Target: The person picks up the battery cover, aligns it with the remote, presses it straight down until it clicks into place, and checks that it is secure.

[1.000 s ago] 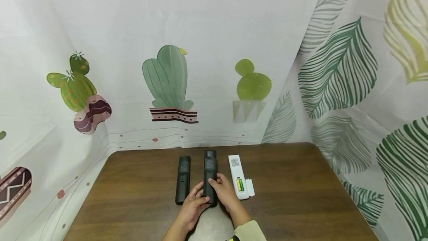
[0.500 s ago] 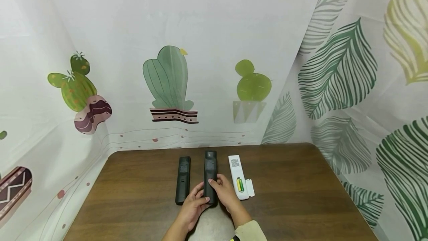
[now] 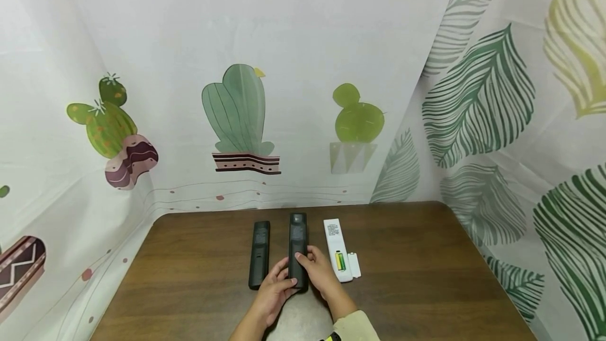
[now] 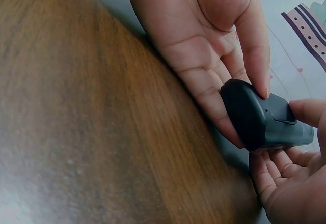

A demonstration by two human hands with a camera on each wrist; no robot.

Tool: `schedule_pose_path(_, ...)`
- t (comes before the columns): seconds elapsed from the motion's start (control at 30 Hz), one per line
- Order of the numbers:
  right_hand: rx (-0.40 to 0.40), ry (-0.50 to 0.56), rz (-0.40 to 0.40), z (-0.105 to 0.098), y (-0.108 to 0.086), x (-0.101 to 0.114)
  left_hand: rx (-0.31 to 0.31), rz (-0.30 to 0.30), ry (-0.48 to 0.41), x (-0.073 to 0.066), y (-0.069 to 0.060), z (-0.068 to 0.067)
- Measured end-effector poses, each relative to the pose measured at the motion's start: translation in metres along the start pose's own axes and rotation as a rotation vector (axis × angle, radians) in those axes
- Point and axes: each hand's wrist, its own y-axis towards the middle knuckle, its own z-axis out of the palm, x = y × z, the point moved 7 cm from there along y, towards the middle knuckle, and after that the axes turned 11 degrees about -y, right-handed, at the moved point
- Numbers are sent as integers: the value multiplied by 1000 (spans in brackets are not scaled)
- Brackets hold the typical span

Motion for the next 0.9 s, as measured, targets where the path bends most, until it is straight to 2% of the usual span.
schedule_pose_path(0.9, -29, -32, -11, -2, -2, 3, 10, 3, -4, -3, -2, 4)
